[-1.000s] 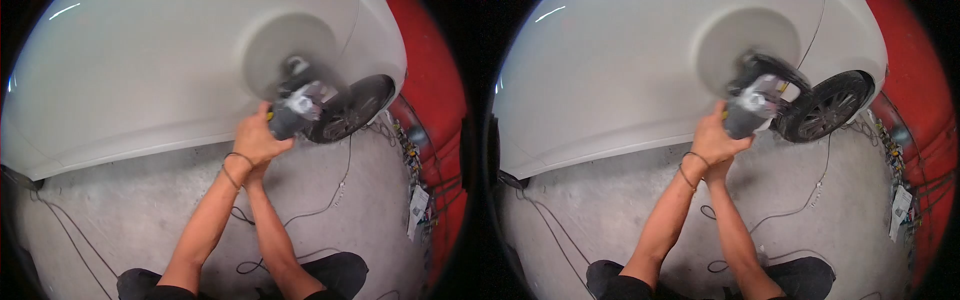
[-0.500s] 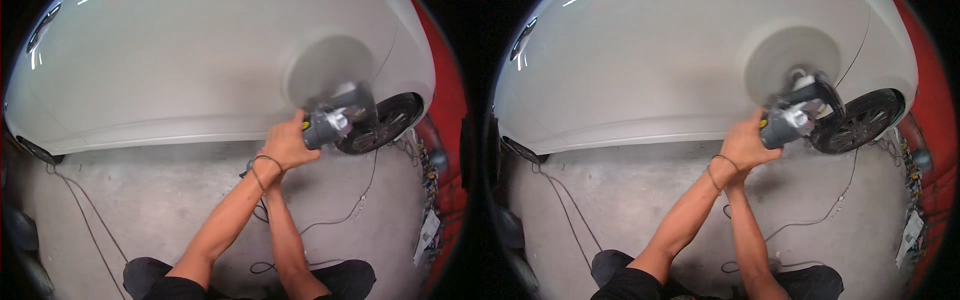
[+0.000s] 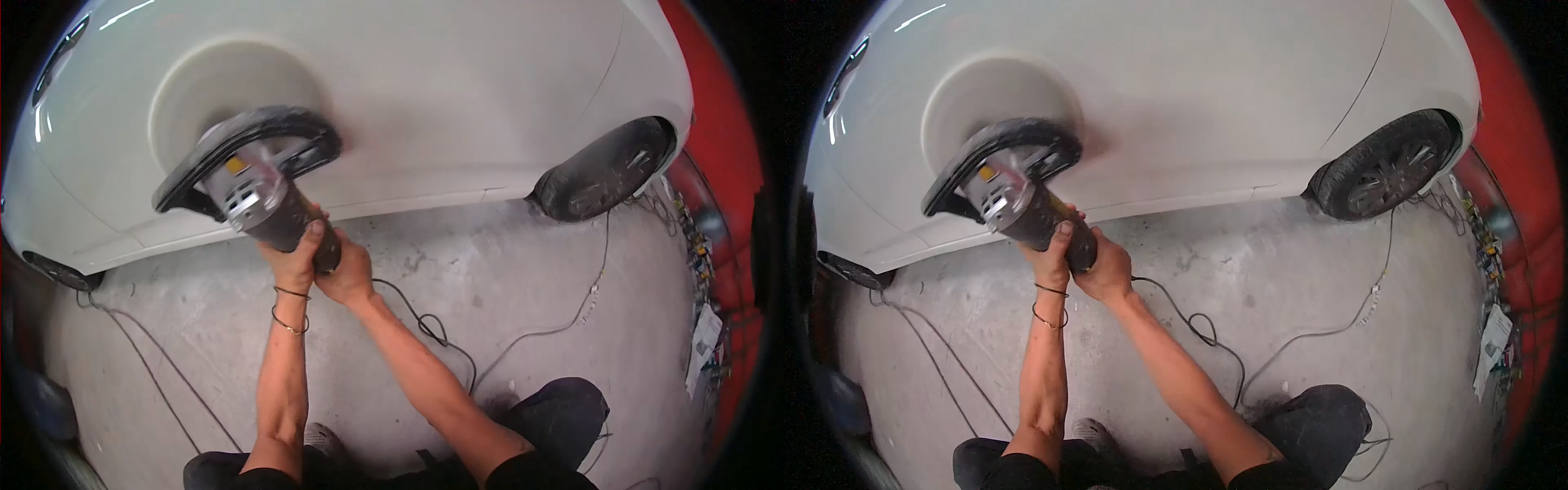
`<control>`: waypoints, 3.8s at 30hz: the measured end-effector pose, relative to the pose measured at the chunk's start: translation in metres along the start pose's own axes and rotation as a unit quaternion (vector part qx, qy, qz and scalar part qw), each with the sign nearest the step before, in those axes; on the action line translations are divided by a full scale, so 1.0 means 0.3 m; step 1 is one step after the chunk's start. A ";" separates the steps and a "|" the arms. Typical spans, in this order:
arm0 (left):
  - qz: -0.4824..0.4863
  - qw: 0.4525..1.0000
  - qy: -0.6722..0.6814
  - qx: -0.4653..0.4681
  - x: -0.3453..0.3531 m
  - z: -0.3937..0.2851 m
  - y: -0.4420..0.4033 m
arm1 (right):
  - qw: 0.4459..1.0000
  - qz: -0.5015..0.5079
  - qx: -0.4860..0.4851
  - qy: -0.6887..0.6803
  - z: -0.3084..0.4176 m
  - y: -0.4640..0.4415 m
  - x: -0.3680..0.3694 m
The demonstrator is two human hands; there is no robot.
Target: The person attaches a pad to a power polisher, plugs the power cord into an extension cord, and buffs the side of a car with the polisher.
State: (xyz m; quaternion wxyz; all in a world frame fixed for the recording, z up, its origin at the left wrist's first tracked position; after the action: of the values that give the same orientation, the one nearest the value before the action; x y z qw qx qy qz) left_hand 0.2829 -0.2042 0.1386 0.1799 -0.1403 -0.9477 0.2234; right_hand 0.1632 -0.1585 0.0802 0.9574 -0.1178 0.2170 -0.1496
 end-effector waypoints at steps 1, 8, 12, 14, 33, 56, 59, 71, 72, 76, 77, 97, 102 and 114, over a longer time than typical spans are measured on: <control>-0.013 1.000 0.015 0.009 -0.029 0.010 0.012 | 1.000 -0.001 0.003 0.000 -0.008 0.013 0.011; 0.029 0.998 -0.040 -0.029 0.005 0.153 0.117 | 0.999 -0.025 0.021 -0.007 -0.160 0.123 0.003; 0.087 0.987 -0.102 -0.086 0.172 0.214 0.133 | 0.995 -0.076 0.025 -0.056 -0.301 0.176 -0.068; 0.098 0.985 -0.112 -0.088 0.268 0.247 0.137 | 0.993 -0.069 0.065 -0.075 -0.396 0.198 -0.122; 0.378 0.784 -0.492 -0.024 1.136 0.279 0.090 | 0.615 -0.008 -0.087 -0.784 -0.434 0.150 -0.430; 0.290 0.726 -0.604 -0.157 0.169 0.062 0.204 | 0.728 -0.035 0.119 -0.674 -0.304 0.472 0.701; 0.332 0.711 -0.604 -0.140 0.304 0.107 0.186 | 0.582 -0.036 0.082 -0.808 -0.409 0.431 0.659; 0.404 0.733 -0.544 -0.055 1.153 0.383 0.178 | 0.494 0.032 -0.079 -0.865 -0.607 0.256 -0.320; 0.397 0.743 -0.538 -0.043 1.209 0.385 0.178 | 0.479 0.041 -0.080 -0.873 -0.615 0.253 -0.386; 0.383 0.755 -0.532 -0.026 1.287 0.378 0.184 | 0.555 0.041 -0.089 -0.826 -0.576 0.256 -0.506; 0.383 0.754 -0.533 -0.026 1.281 0.375 0.189 | 0.553 0.041 -0.089 -0.827 -0.555 0.259 -0.495; 0.366 0.724 -0.569 -0.132 1.220 0.474 0.279 | 0.541 0.005 0.056 -0.839 -0.709 0.480 -0.435; 0.359 0.768 -0.488 -0.208 1.084 0.580 0.390 | 0.740 -0.185 0.302 -0.571 -0.850 0.716 -0.430; 0.191 0.858 -0.355 -0.318 0.647 0.470 0.520 | 0.884 -0.075 0.378 -0.266 -0.604 0.813 -0.330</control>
State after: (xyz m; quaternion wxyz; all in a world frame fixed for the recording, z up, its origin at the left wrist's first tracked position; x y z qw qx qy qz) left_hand 0.0810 -0.0552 0.0009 -0.2697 -0.2790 -0.9213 -0.0260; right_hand 0.0537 0.0720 -0.1122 0.9372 0.2016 -0.1279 -0.2542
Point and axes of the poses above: each hand's wrist, its own y-axis away from the middle knuckle, its own x-axis out of the palm, z = x × y, the point moved 9 cm from there along -y, towards the middle knuckle, and after that the axes turned 9 degrees about z, right-handed, at the moved point
